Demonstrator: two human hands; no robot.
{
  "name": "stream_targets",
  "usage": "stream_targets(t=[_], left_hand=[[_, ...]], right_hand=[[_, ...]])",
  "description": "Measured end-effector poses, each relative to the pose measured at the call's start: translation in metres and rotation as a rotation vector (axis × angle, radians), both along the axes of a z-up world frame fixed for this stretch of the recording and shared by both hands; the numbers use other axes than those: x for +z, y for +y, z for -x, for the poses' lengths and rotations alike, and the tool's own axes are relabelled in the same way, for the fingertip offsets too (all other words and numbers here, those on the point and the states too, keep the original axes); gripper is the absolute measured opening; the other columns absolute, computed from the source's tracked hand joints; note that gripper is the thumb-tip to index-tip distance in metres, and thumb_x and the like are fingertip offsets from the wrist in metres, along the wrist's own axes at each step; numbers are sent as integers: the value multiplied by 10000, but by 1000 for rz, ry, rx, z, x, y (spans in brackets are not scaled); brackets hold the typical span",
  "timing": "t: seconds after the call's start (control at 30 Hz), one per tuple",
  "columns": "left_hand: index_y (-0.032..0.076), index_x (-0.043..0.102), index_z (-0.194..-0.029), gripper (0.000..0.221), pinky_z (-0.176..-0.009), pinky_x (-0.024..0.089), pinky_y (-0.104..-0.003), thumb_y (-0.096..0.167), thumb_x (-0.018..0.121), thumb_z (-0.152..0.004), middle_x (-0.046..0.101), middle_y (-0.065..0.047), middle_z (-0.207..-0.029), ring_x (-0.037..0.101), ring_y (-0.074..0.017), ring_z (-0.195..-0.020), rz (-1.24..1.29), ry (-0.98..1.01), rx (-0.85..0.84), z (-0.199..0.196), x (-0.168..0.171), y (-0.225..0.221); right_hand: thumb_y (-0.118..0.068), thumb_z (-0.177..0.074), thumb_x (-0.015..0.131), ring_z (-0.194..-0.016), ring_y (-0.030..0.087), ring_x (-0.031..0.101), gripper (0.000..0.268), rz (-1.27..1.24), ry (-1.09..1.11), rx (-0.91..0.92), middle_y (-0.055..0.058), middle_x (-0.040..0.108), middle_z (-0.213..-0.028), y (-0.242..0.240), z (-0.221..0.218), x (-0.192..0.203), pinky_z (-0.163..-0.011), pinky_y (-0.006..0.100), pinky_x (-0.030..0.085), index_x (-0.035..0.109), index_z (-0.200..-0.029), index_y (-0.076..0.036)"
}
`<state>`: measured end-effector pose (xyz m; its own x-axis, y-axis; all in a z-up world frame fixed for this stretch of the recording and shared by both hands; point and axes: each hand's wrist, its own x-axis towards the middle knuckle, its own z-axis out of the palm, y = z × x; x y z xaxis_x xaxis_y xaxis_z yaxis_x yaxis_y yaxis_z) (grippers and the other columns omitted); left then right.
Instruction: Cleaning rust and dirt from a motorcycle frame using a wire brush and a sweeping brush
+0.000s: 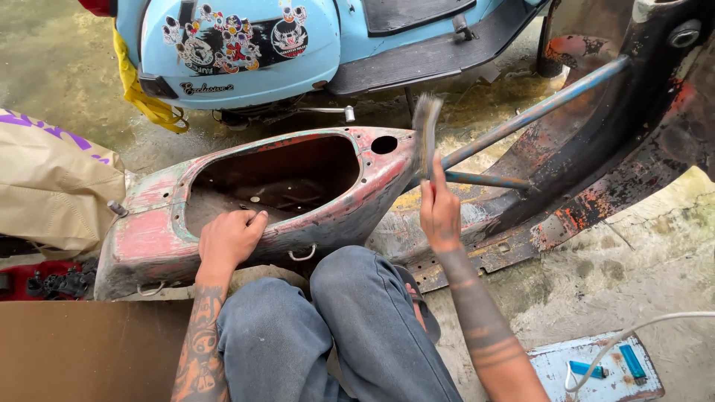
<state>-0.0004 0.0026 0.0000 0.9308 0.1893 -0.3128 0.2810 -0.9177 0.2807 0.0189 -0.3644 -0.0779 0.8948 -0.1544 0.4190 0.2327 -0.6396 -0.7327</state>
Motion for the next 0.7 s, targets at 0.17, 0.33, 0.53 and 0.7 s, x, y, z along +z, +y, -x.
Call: stream_targets(t=[0.17,0.33,0.53,0.7], left_hand=[[86,607,-642,557,-789,529,-485,577,492,-879,682,-208,-742,685,-442,-921,-9,11,1,-2,1,-1],[81,582,-623,547,-778,521,-480,551,493,-887,659,-208,-691,682,-448,-879,7,-6,2,-1,2,-2],[88,582,-621,550,-773,518,-482,558,498,-893,654,-199,-681,682,-442,-861,15,-24,-7,1,-2,0],[83,578,-605,549,-759,514,-472,547,496,-886,641,-195,-647,681,-446,-825,20,-42,4,2,0,-1]], right_hand=[[-242,-1091,440,-618,348,648,534,-39,18,5,254,675,-790,-4,4,-23,-593,438,539,348,-1612,-173],[-229,-1021,494,-800,553,670,586,-62,202,12,389,661,-844,9,95,-62,-658,607,497,379,-1591,-155],[-249,-1018,513,-809,503,700,548,-22,219,37,351,698,-876,2,75,-53,-705,574,545,449,-1557,-176],[-230,-1067,482,-818,547,661,542,21,10,-29,360,660,-845,-11,-15,6,-693,606,495,385,-1597,-172]])
